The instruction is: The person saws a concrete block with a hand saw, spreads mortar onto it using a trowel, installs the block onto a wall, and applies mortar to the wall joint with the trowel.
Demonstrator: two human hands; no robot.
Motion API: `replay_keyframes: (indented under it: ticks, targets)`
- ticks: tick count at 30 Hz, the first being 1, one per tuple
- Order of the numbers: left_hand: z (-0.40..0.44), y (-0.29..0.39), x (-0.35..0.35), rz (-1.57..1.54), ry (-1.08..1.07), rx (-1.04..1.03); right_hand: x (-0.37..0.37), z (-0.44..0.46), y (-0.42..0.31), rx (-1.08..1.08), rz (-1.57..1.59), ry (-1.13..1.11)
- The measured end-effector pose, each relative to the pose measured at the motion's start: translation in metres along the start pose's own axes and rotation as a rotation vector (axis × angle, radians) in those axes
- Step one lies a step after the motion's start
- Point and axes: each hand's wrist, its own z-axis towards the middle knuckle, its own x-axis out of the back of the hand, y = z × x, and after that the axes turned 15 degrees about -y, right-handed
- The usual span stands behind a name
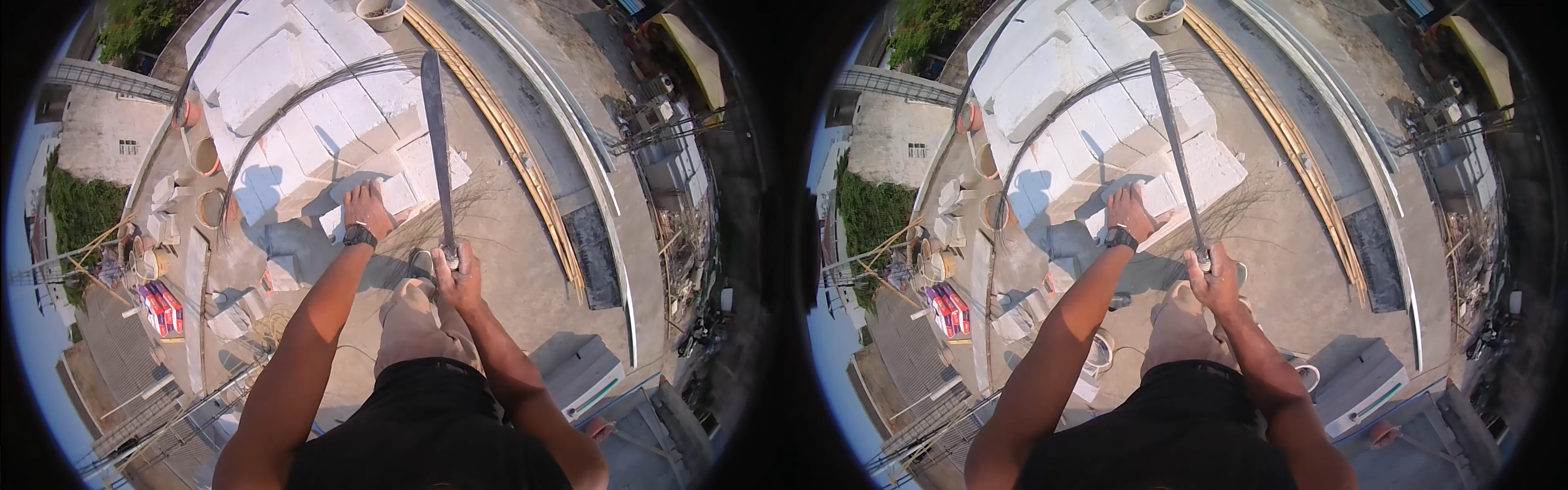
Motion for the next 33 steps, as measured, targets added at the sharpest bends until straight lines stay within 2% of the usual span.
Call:
replay_keyframes:
  ticks: [1, 2, 3, 6, 7, 9, 11, 13, 17, 19, 21, 24, 29, 31, 33]
  targets:
    - [-0.001, -0.001, 0.001, 0.002, -0.001, -0.005, -0.004, 0.002, 0.014, -0.002, 0.002, 0.005]
    - [-0.001, -0.001, 0.003, -0.015, -0.01, -0.011, -0.009, 0.006, 0.036, -0.09, -0.113, -0.087]
    - [-0.001, 0.0, 0.004, -0.035, -0.018, -0.018, -0.009, 0.009, 0.042, -0.179, -0.23, -0.178]
    - [0.002, 0.005, 0.01, 0.006, -0.092, 0.047, -0.008, 0.011, 0.043, -0.263, -0.317, -0.227]
    - [0.008, 0.005, 0.01, 0.006, -0.091, 0.037, -0.006, 0.016, 0.038, -0.267, -0.317, -0.217]
    - [0.0, 0.001, 0.004, -0.018, -0.041, 0.006, -0.005, 0.004, 0.019, -0.125, -0.239, -0.091]
    - [-0.001, 0.003, 0.005, -0.004, -0.074, 0.026, -0.002, 0.003, -0.002, -0.114, -0.202, -0.052]
    - [0.001, 0.0, 0.003, 0.03, -0.018, 0.002, -0.003, 0.006, -0.013, -0.08, 0.003, 0.009]
    - [0.0, 0.002, 0.01, -0.084, -0.157, 0.019, -0.009, 0.01, 0.035, -0.12, -0.021, 0.005]
    - [0.002, 0.001, 0.004, -0.034, -0.05, 0.004, -0.003, 0.017, 0.046, -0.286, -0.225, -0.198]
    - [0.012, 0.0, 0.003, -0.022, -0.01, -0.017, 0.002, 0.022, 0.04, -0.258, -0.244, -0.18]
    - [-0.004, 0.0, 0.001, -0.004, -0.049, -0.012, -0.008, 0.008, 0.018, -0.132, -0.087, 0.0]
    - [0.001, -0.001, 0.0, 0.002, -0.011, -0.025, -0.014, 0.013, 0.022, -0.143, 0.086, 0.092]
    - [0.0, 0.0, 0.003, -0.019, -0.044, -0.022, -0.011, 0.018, 0.049, -0.368, -0.179, -0.14]
    - [0.003, 0.0, 0.005, -0.045, -0.062, -0.028, -0.006, 0.018, 0.048, -0.383, -0.117, -0.14]
